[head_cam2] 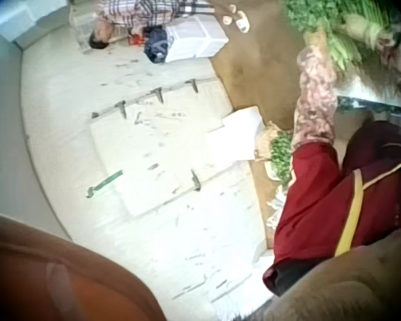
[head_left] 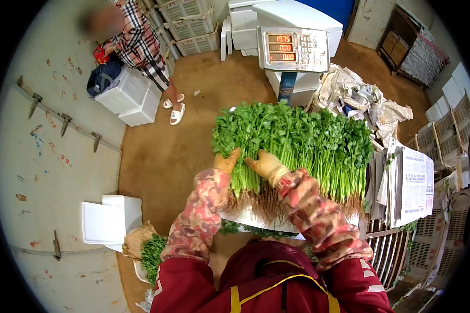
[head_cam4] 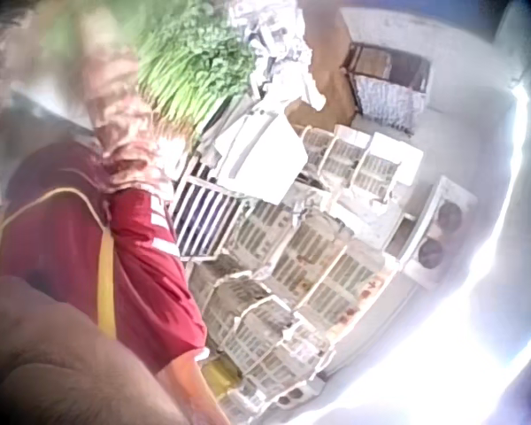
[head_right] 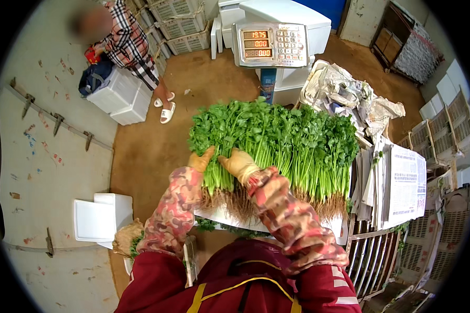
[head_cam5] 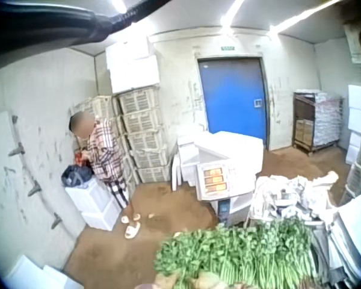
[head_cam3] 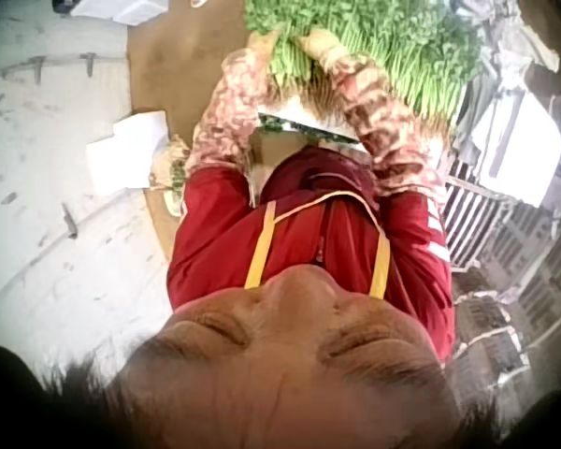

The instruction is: The person sorts and bundles leafy green vegetables, placing them into a basket and arranging them on a table. They also handle newspapers, folding and placing them on the table.

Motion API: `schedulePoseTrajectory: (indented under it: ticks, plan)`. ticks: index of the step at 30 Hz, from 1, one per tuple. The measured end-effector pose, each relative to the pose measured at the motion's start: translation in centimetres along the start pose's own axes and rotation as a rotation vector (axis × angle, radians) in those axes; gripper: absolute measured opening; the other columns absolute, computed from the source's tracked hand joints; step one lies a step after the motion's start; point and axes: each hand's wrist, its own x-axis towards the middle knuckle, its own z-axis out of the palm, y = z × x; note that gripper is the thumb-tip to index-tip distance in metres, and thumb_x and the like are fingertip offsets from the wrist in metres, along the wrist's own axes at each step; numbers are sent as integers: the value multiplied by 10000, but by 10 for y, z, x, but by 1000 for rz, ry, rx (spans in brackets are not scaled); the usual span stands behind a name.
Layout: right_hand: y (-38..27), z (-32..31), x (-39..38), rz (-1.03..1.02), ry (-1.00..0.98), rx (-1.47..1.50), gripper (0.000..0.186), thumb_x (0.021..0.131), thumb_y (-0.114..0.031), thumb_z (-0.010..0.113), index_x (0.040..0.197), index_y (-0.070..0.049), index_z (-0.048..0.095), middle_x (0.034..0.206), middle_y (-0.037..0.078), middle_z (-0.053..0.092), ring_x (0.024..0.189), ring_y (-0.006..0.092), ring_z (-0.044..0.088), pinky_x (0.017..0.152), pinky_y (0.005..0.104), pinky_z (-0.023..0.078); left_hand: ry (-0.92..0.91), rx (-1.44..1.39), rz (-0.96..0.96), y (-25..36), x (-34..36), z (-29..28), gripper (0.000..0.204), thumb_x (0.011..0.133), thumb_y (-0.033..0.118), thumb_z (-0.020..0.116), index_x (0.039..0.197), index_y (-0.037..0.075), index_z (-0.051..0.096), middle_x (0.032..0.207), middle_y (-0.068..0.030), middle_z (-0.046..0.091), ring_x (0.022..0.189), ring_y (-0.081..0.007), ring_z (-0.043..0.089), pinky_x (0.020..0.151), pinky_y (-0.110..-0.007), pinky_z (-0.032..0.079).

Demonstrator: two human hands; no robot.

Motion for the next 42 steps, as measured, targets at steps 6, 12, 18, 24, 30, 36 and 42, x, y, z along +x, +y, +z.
schedulePoseTrajectory:
  ticks: [6,12,18,24,30,36,42]
  plan:
    - [-10,-35,-26,-2,18,-140,634,877,-502,541,1123,78,608,1011,257,664,925,377,652,841,418,521,-264,-804,-250,-21,40,11,660,1000,296,440,1435,-122,171,1470,-271,280,1383,-334,293,1137,-415,314]
    - [-6,-49,-34,37,118,-206,520,867,-495,580,1088,-28,632,846,181,684,789,323,671,709,436,532,-265,261,-25,16,41,22,767,873,499,616,1295,-119,448,1241,-276,558,1191,-361,531,996,-419,432]
    - [-1,-31,-53,-158,441,-195,429,888,-392,643,1106,-22,639,729,101,680,564,187,637,525,333,544,-225,246,143,-37,65,0,793,833,651,578,1206,-48,580,1121,-264,636,1079,-364,602,922,-422,452]
    - [-14,-16,-81,-509,600,-102,210,876,-210,667,999,-39,676,815,115,707,571,193,650,528,310,557,-278,-205,194,-42,69,-20,710,919,526,527,1205,-124,519,1175,-298,596,1137,-330,577,919,-387,464]
    - [-33,-25,-92,-692,541,-85,256,854,-156,651,1091,-65,611,1004,97,659,895,285,644,799,405,502,74,272,328,36,15,-33,593,974,346,543,1281,-148,427,1215,-297,574,1111,-314,601,910,-365,484]
    - [-40,-57,-81,-612,594,-177,416,866,-194,651,1242,-55,542,1186,116,580,1133,300,534,936,427,425,61,128,465,31,20,-35,584,977,382,510,1373,-36,410,1262,-261,556,1138,-366,575,957,-399,452]
    - [-47,-77,-52,-659,663,-228,478,865,-223,657,1280,-27,523,1281,171,554,1225,366,495,1039,471,379,131,241,678,48,7,-41,621,990,402,449,1438,-7,318,1380,-283,443,1278,-426,438,1046,-460,368]
